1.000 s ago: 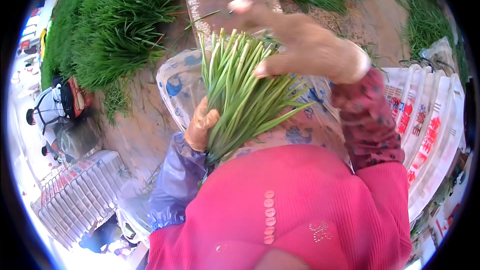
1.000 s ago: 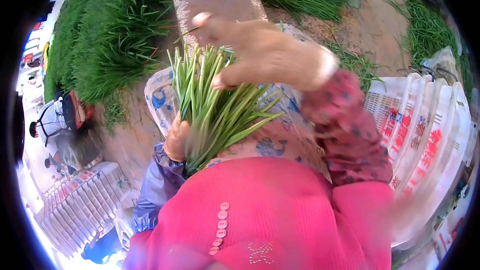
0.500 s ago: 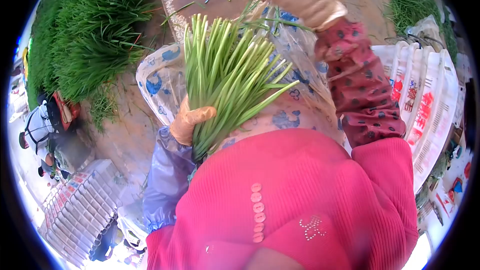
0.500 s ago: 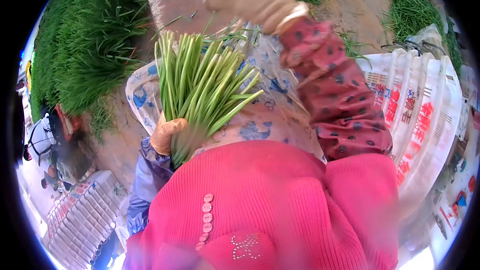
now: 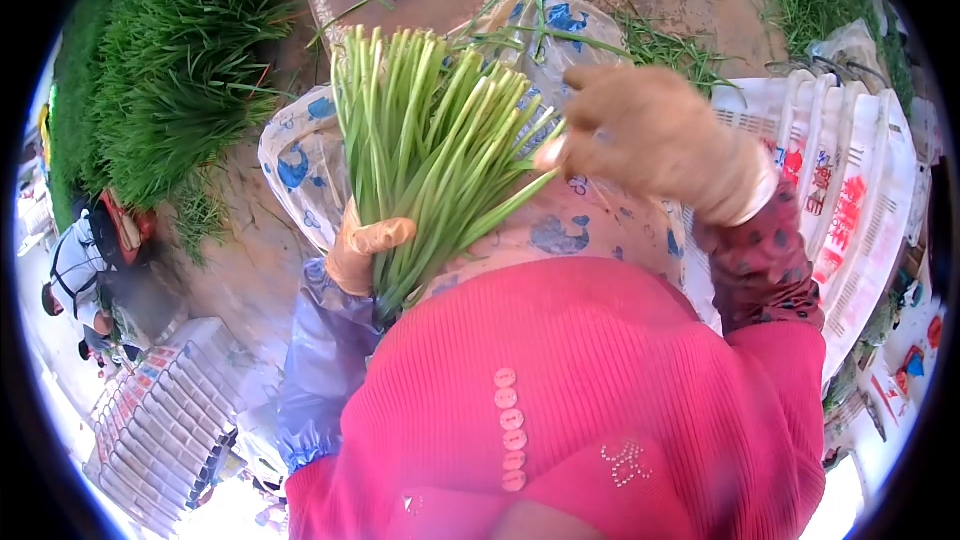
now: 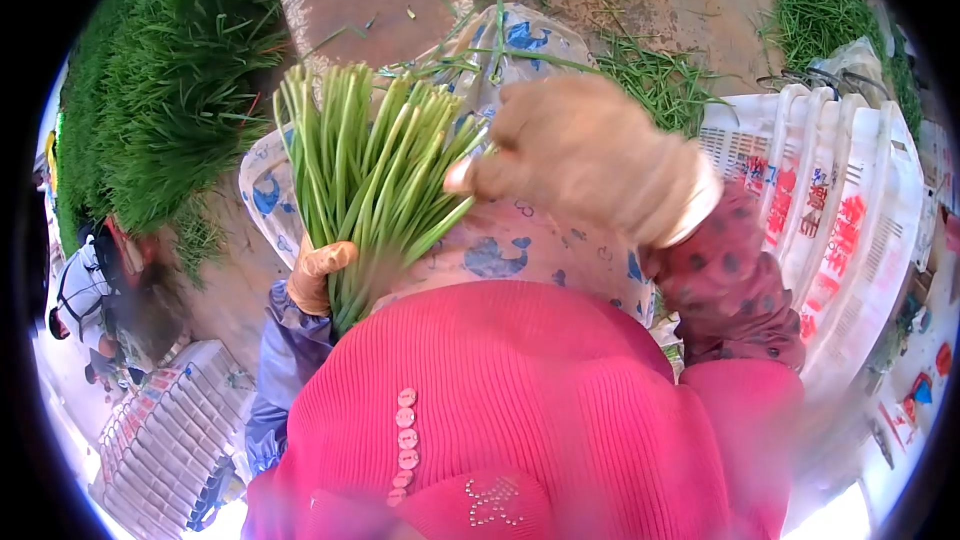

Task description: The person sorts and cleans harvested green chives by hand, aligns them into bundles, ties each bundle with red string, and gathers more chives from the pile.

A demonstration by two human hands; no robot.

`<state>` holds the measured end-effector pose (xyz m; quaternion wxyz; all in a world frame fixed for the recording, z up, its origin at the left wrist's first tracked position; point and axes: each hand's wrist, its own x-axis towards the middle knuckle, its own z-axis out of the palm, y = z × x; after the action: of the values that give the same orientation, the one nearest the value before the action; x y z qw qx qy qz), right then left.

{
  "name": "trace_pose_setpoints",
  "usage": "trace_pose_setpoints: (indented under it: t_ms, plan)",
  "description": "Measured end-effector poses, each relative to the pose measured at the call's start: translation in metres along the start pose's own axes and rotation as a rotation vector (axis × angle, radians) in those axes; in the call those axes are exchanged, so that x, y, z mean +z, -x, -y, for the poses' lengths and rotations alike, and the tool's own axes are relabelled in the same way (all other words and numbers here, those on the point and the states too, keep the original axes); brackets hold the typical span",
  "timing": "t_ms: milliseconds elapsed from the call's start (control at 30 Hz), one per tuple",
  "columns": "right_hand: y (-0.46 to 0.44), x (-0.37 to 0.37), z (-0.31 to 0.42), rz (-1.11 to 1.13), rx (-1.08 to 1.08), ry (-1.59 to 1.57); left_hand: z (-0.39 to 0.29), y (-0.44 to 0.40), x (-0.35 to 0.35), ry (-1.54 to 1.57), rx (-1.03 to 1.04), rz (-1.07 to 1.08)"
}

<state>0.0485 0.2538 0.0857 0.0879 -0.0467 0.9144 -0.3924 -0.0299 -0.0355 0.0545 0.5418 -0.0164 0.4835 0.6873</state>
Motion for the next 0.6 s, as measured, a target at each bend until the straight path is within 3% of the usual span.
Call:
trace_pose_setpoints:
  t_ms: [67, 200, 267, 300, 367, 533, 600]
  plan:
    - [-0.003, 0.019, 0.014, 0.221, 0.19, 0.257, 0.002, 0.005, 0.001, 0.02, 0.008, -0.026]
    - [-0.005, 0.047, 0.012, 0.136, 0.242, 0.141, 0.014, 0.011, -0.005, -0.021, 0.086, -0.164]
    - [0.0, 0.051, 0.007, -0.102, 0.095, -0.008, 0.011, 0.014, -0.006, -0.032, 0.036, -0.15]
    - [-0.001, 0.054, 0.005, -0.102, 0.096, -0.005, 0.009, 0.015, -0.008, -0.047, -0.016, -0.134]
    - [-0.007, 0.054, -0.005, -0.233, 0.003, 0.301, 0.014, 0.014, -0.015, -0.056, 0.007, -0.106]
    - [-0.007, 0.032, -0.038, -0.361, 0.076, 0.386, 0.023, 0.015, -0.027, -0.136, 0.014, -0.092]
    - [-0.003, 0.024, -0.053, -0.584, 0.063, 0.167, 0.026, 0.016, -0.037, -0.202, -0.07, -0.126]
